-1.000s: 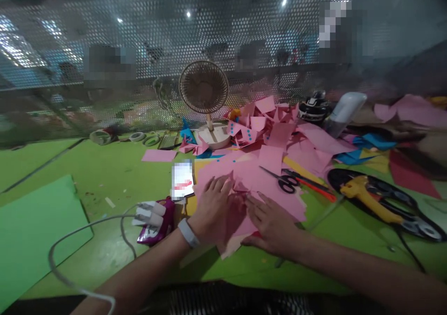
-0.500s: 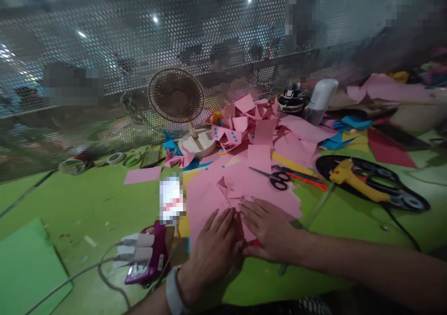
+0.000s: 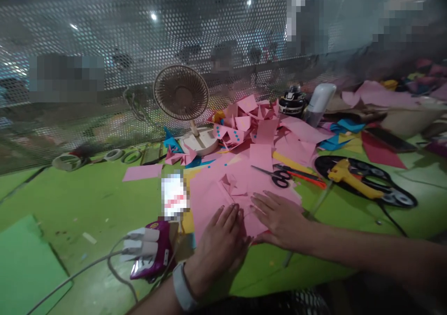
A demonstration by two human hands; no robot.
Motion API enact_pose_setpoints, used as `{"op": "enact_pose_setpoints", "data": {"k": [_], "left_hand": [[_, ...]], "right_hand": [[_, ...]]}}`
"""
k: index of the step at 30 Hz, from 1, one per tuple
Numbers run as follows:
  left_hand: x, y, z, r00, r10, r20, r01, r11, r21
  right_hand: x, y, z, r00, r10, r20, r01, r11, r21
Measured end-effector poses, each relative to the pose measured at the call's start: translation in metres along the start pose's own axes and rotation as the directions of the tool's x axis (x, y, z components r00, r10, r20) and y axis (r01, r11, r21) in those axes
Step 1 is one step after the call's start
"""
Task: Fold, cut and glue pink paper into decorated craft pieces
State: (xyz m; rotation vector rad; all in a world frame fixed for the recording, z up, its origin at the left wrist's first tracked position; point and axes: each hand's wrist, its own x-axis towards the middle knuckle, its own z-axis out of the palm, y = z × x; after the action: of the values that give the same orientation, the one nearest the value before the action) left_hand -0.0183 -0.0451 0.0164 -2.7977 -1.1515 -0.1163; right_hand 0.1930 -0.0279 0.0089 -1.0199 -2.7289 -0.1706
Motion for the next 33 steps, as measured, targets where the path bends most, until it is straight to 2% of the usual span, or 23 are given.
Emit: {"op": "enact_pose_setpoints", "data": {"k": [4,7,8,10,11,12,14,16,20,25,29,33], "left_hand": [[-0.002,0.000,0.003,1.000,-0.012,-0.028,0.011,0.999,-0.032],[-0.003,0.001,0.003,0.999,-0.028,-0.031,0.026,0.999,-0.046],[-0.003,0.001,0.002,0.999,-0.029,-0.026,0.027,0.999,-0.047],[-0.003,0.002,0.001,0.999,-0.028,-0.018,0.027,0.999,-0.044],[-0.003,0.002,0.001,1.000,-0.027,-0.016,0.026,0.999,-0.040],[-0.002,0.002,0.001,0.999,-0.029,-0.016,0.029,0.999,-0.035],[-0.002,0.002,0.001,0.999,-0.029,-0.022,0.028,0.999,-0.025],[-0.002,0.001,0.003,0.999,-0.023,-0.028,0.023,1.000,-0.018],[-0.001,0.001,0.002,0.999,-0.021,-0.026,0.021,1.000,-0.018],[0.001,0.000,-0.002,1.000,-0.005,-0.013,0.005,1.000,-0.030],[0.001,0.000,-0.004,1.000,0.011,-0.010,-0.011,0.999,-0.036],[0.000,0.002,-0.007,1.000,-0.024,0.008,0.024,0.999,-0.043]], "right_hand": [[-0.003,0.004,-0.014,0.999,0.034,-0.004,-0.034,0.999,0.009],[0.007,0.011,-0.026,0.977,0.203,0.072,-0.213,0.962,0.171],[0.013,0.015,-0.027,0.948,0.278,0.158,-0.311,0.914,0.259],[0.026,0.022,-0.024,0.838,0.339,0.427,-0.520,0.730,0.443],[0.032,0.025,-0.021,0.779,0.285,0.558,-0.595,0.617,0.515],[0.039,0.028,-0.016,0.738,0.215,0.640,-0.643,0.512,0.570],[0.049,0.031,-0.007,0.696,0.093,0.712,-0.690,0.360,0.628],[0.057,0.032,-0.001,0.673,0.028,0.740,-0.712,0.296,0.636],[0.063,0.032,-0.004,0.633,0.011,0.774,-0.745,0.281,0.606],[0.057,0.042,-0.006,0.625,0.030,0.780,-0.761,0.245,0.601],[0.046,0.056,-0.006,0.624,0.078,0.778,-0.766,0.261,0.588],[0.041,0.061,-0.009,0.635,0.095,0.766,-0.758,0.267,0.595]]}}
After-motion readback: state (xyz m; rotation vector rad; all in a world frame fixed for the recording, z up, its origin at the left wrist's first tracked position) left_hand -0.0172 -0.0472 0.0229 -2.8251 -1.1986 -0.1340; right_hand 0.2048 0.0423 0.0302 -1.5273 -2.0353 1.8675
